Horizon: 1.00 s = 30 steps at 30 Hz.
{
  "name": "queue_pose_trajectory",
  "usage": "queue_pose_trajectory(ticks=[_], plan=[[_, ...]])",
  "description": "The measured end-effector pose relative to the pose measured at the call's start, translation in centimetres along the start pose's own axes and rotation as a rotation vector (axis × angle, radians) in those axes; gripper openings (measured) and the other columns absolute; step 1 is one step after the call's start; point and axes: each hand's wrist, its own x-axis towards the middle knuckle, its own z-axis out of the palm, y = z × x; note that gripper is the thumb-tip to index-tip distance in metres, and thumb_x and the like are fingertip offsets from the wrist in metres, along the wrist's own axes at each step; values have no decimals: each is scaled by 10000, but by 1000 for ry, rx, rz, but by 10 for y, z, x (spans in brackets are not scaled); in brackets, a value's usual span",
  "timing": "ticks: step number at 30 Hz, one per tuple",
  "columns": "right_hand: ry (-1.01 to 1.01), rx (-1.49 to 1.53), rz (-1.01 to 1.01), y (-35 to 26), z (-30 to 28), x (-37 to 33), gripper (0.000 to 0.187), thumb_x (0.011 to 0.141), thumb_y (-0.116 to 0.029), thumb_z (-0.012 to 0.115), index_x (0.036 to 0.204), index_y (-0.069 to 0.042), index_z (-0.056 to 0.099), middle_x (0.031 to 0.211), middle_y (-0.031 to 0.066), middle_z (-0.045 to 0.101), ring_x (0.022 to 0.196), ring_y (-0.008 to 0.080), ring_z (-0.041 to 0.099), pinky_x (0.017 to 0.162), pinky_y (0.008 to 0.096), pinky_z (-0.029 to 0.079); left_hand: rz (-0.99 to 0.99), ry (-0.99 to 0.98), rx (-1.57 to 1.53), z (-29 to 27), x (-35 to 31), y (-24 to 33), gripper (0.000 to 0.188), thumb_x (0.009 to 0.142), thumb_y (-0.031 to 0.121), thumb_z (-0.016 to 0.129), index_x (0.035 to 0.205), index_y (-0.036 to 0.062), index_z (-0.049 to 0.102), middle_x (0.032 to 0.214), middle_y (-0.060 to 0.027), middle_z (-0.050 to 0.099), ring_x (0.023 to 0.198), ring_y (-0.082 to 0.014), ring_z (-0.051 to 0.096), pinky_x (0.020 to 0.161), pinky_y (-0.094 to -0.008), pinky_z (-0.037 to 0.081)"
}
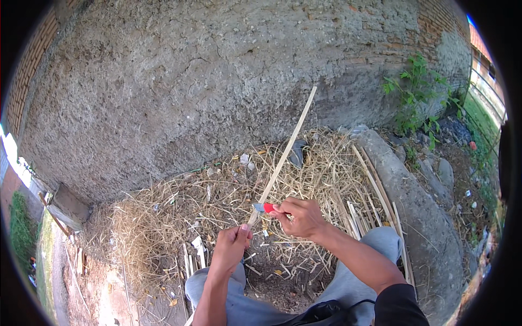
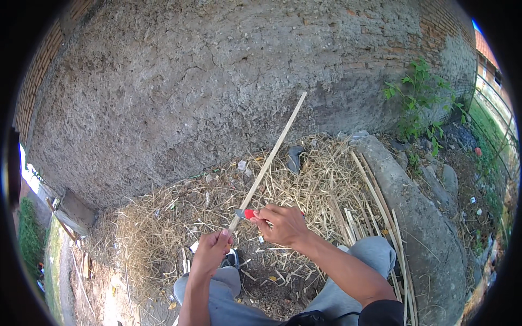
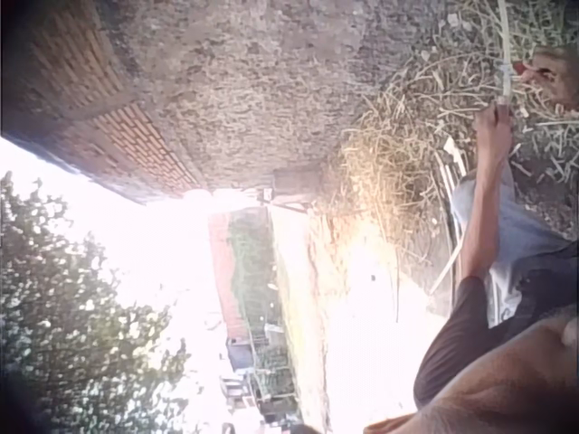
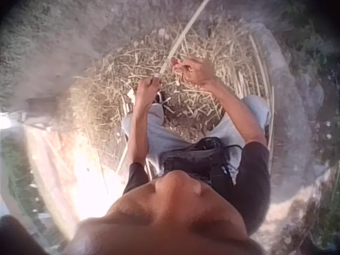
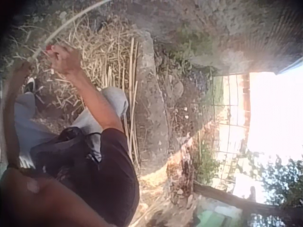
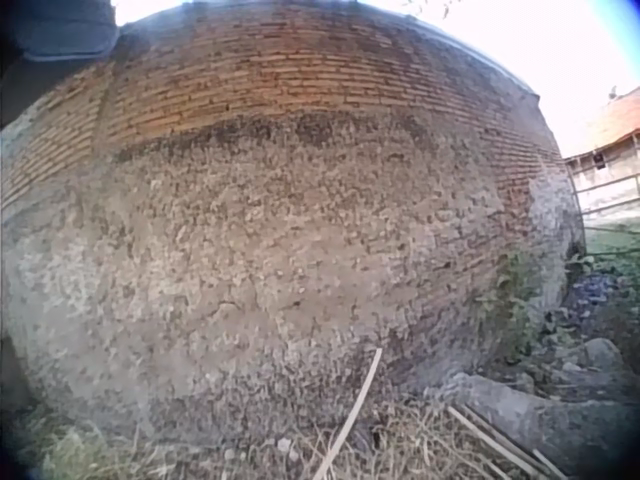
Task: The person picks up a bamboo strip and scrapes along its surface with a utility knife.
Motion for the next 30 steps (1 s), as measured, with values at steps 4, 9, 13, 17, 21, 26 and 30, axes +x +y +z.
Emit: queue_pose_trajectory(ticks=[4, 9, 13, 17, 21, 26, 30], plan=[[29, -18, 97, 18, 0, 1, 175, 847, -229, 757, 770, -110, 654, 729, 20, 679, 501, 218, 624, 428, 348, 460, 4, -39, -5, -2, -4, 4, 400, 1039, 269, 527, 780, -8, 655, 572, 18, 493, 517, -49, 367, 470, -262, 287], [-1, -213, 493, 71, -53, 26, 215, 862, -247, 760, 795, -74, 650, 659, 80, 671, 532, 236, 641, 495, 367, 472, -115, -92, 7, -14, -36, 8, 376, 1035, 244, 543, 778, -6, 656, 573, 19, 492, 531, -45, 383, 480, -253, 301], [54, -187, 563, 91, -68, 24, 212, 885, -251, 733, 821, -69, 645, 635, 102, 647, 548, 231, 632, 521, 375, 462, -97, -153, 11, -30, -53, 4, 362, 1035, 218, 547, 769, -9, 644, 575, 20, 499, 536, -44, 396, 481, -251, 311], [83, -109, 591, 96, -77, 24, 231, 889, -266, 729, 818, -61, 650, 621, 100, 634, 534, 250, 602, 521, 392, 433, -40, -123, 123, -41, -68, -1, 355, 1031, 227, 556, 778, -7, 641, 576, 12, 510, 536, -45, 418, 483, -252, 333], [101, -263, 619, 94, -88, 33, 239, 885, -280, 734, 824, -61, 659, 622, 100, 633, 552, 277, 608, 540, 406, 442, -19, -118, 186, -46, -64, -1, 353, 1025, 244, 567, 788, -4, 650, 579, 6, 524, 543, -49, 442, 493, -249, 354], [42, -261, 687, 122, -97, 30, 272, 896, -316, 714, 827, -58, 658, 656, 106, 647, 633, 314, 649, 604, 439, 473, -26, -131, 212, -56, -63, 3, 367, 1020, 262, 579, 783, -10, 652, 575, 2, 535, 546, -51, 456, 498, -246, 362], [0, -277, 725, 127, -94, 29, 249, 896, -302, 704, 835, -64, 661, 704, 134, 671, 690, 351, 666, 644, 463, 499, -66, -97, 255, -62, -69, 1, 367, 1014, 256, 589, 777, -15, 662, 568, -4, 546, 545, -53, 489, 505, -241, 386]])
